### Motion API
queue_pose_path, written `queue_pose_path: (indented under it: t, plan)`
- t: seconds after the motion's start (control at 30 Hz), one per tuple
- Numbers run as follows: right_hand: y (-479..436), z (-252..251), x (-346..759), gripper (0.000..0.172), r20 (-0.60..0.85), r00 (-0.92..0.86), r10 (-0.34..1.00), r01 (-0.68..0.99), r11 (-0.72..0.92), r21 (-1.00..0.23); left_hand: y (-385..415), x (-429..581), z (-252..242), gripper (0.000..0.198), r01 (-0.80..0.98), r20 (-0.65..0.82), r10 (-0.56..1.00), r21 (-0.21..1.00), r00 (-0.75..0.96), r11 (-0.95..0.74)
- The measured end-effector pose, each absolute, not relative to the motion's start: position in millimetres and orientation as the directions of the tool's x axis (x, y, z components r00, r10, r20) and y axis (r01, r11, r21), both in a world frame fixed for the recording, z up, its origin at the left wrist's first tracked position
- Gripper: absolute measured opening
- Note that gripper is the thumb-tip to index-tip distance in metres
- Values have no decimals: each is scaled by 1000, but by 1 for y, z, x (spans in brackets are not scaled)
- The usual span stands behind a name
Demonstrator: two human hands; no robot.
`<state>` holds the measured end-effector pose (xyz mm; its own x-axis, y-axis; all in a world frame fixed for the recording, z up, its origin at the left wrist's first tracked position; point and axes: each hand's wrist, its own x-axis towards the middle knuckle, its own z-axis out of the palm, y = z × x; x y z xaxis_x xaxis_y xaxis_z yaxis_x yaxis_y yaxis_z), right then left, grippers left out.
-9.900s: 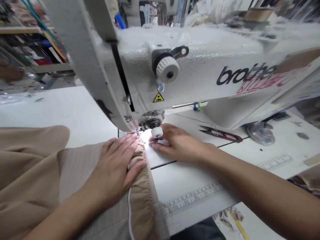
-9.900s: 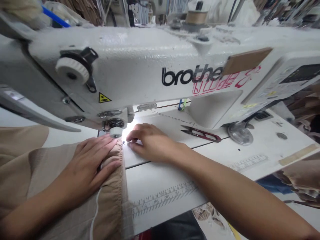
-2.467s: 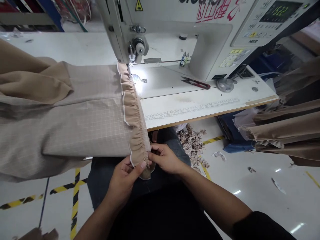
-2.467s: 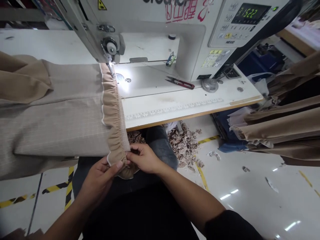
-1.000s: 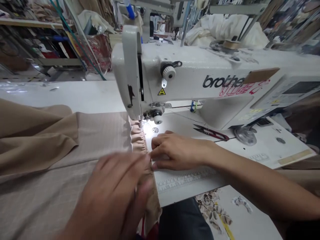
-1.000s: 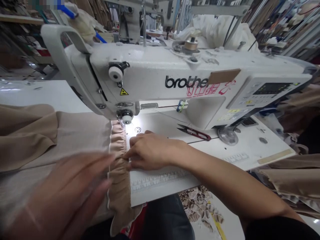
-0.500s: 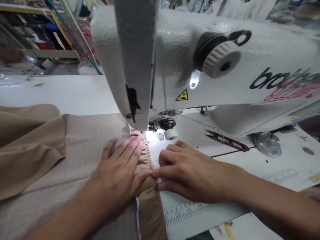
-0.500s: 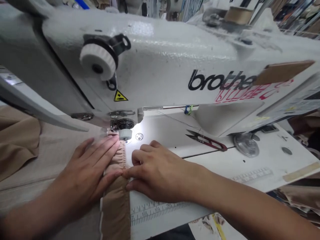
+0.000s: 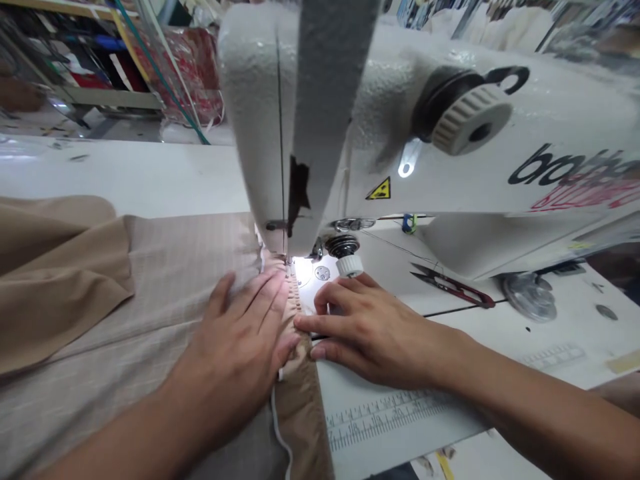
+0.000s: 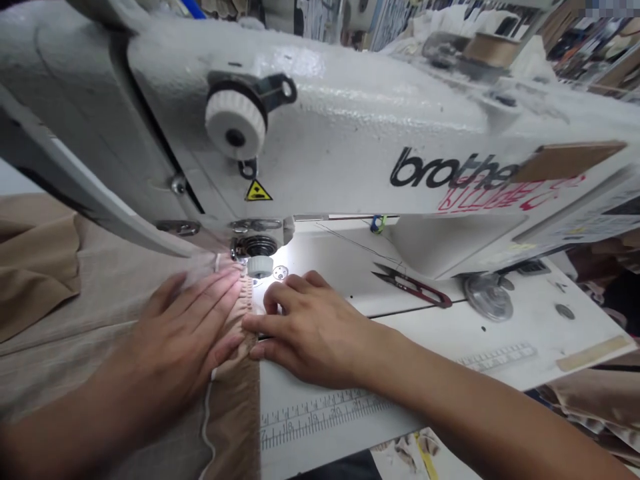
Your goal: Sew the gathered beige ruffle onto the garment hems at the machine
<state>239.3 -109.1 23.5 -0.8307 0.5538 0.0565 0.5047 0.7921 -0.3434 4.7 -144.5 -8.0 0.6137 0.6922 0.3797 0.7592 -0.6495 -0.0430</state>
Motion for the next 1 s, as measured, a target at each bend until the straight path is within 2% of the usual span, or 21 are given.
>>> queue_pose_path:
  t: [0.3, 0.4, 0.53, 0.67, 0.87, 1.0]
  plan:
    - [-99, 15, 231, 36, 50, -737, 674, 636, 716, -287, -109, -9, -19, 57, 762, 368, 702, -28, 610, -647]
    - [-98, 13, 230, 38, 50, -736, 676, 639, 716, -281, -109, -6, -6, 52, 737, 396, 666, -44, 632, -674]
    - [-99, 12, 232, 40, 57, -757, 651, 606, 732, -310, -128, 2, 0, 42, 744, 414, 681, 14, 604, -668]
    - [-100, 14, 234, 39, 63, -761, 645, 594, 733, -332, -136, 0, -14, 49, 756, 395, 687, -29, 610, -654]
    - [-99, 12, 230, 39, 62, -723, 688, 645, 705, -295, -125, -8, -21, 52, 765, 383, 719, 47, 581, -643]
    - [-94, 7, 227, 43, 58, -692, 720, 687, 681, -254, -109, -9, -18, 58, 759, 351, 723, 49, 595, -649]
